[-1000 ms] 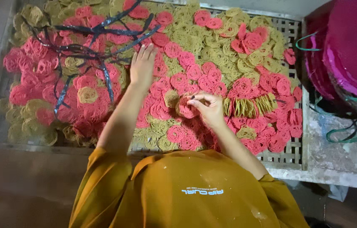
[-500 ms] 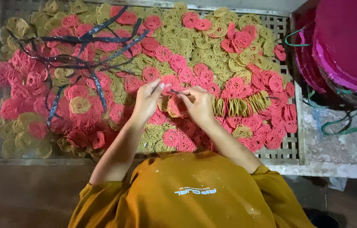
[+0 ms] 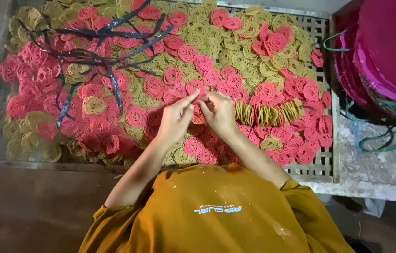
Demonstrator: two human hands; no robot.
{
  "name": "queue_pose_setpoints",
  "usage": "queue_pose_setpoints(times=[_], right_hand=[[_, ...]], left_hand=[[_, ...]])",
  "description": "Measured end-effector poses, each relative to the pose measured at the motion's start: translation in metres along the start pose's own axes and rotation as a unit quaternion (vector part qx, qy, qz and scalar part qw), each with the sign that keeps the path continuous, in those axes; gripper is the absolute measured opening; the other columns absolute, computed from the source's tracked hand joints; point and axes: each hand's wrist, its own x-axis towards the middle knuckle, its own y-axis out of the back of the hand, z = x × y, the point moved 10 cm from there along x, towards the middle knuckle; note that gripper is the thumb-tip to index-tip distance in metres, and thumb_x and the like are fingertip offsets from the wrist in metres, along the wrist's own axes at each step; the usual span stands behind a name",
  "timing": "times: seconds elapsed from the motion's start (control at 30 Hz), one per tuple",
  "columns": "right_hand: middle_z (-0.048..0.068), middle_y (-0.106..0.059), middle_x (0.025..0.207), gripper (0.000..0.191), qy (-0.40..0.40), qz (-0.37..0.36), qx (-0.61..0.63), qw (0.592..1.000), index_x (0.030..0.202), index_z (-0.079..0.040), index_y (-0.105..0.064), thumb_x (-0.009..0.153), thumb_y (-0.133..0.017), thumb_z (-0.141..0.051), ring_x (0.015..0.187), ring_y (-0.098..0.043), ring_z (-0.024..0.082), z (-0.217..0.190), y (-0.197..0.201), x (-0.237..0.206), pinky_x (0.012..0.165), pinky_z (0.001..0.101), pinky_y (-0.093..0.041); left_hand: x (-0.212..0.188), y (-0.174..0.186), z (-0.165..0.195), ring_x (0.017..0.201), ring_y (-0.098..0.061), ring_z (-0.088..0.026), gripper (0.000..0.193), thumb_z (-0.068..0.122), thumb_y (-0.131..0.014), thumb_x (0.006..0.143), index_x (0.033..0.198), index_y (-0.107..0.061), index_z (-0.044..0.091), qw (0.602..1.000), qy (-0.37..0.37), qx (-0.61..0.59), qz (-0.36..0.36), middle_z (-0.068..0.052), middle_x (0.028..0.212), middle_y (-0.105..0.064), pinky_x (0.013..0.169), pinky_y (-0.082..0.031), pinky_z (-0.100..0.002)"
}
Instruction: The person repeatedly picks up pink and yellow coiled items from a wooden tray, threads them onto a dark strip, and ties the strip to form a flower-like bundle. The finished bundle is placed into a pink container. The process is repeated with additional coils.
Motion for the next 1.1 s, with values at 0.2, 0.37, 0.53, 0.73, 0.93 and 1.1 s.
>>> queue_pose_setpoints(times=[0.2, 0.37, 0.53, 0.73, 0.93, 1.1], right_hand=[[0.004, -0.069, 0.093, 0.017, 0.027, 0.054, 0.072, 0.996, 0.108, -0.006, -0.069, 0.092, -0.072, -0.001, 0.084, -0.066, 0.018, -0.005, 0.032, -0.017, 0.078, 0.0368, -0.050], [0.006, -0.069, 0.091, 0.032, 0.041, 0.035, 0.037, 0.998, 0.120, -0.010, -0.070, 0.089, -0.075, -0.006, 0.085, -0.061, 0.021, -0.010, 0.051, -0.023, 0.081, 0.0375, -0.046], [0.006, -0.064, 0.089, 0.034, -0.025, -0.009, 0.009, 1.000, 0.119, -0.011, -0.071, 0.086, -0.080, -0.015, 0.092, -0.057, 0.021, -0.001, 0.056, -0.034, 0.087, 0.0402, -0.036], [0.003, -0.057, 0.102, 0.031, -0.026, -0.027, -0.005, 0.999, 0.118, -0.010, -0.073, 0.087, -0.072, -0.014, 0.104, -0.051, 0.021, 0.011, 0.057, -0.040, 0.090, 0.0424, -0.033], [-0.001, -0.061, 0.092, 0.016, -0.007, -0.041, -0.071, 0.997, 0.100, -0.014, -0.077, 0.088, -0.079, -0.025, 0.095, -0.052, 0.019, 0.021, 0.034, -0.034, 0.090, 0.0429, -0.028], [-0.005, -0.068, 0.085, 0.007, -0.026, -0.040, -0.028, 0.998, 0.093, -0.019, -0.076, 0.092, -0.078, -0.026, 0.086, -0.056, 0.018, 0.030, 0.030, -0.027, 0.086, 0.0410, -0.029]], left_hand=[[-0.002, 0.018, 0.024, 0.082, -0.070, -0.014, 0.018, 0.015, -0.070, 0.099, 0.114, -0.076, 0.022, 0.977, -0.085, 0.172, 0.097, -0.003, 0.099, -0.077, 0.094, -0.047, -0.046], [-0.018, 0.005, 0.061, 0.087, -0.072, -0.016, 0.009, 0.009, -0.074, 0.095, 0.103, -0.074, 0.014, 0.945, -0.232, 0.193, 0.126, -0.001, 0.099, -0.077, 0.116, -0.034, -0.048], [-0.019, -0.015, 0.062, 0.088, -0.068, -0.017, 0.011, 0.010, -0.081, 0.095, 0.103, -0.075, 0.013, 0.953, -0.213, 0.171, 0.127, -0.002, 0.096, -0.075, 0.105, -0.040, -0.037], [-0.015, -0.016, 0.057, 0.094, -0.066, -0.011, 0.015, 0.009, -0.080, 0.094, 0.107, -0.072, 0.010, 0.963, -0.206, 0.126, 0.120, 0.000, 0.105, -0.077, 0.106, -0.036, -0.037], [-0.012, -0.023, 0.047, 0.094, -0.062, -0.017, 0.018, 0.005, -0.082, 0.090, 0.105, -0.073, 0.010, 0.980, -0.144, 0.065, 0.117, -0.004, 0.105, -0.078, 0.097, -0.041, -0.031], [-0.001, -0.020, 0.028, 0.102, -0.066, -0.015, 0.028, 0.000, -0.070, 0.092, 0.119, -0.065, 0.004, 0.992, -0.074, -0.045, 0.087, -0.006, 0.112, -0.070, 0.093, -0.048, -0.031]])
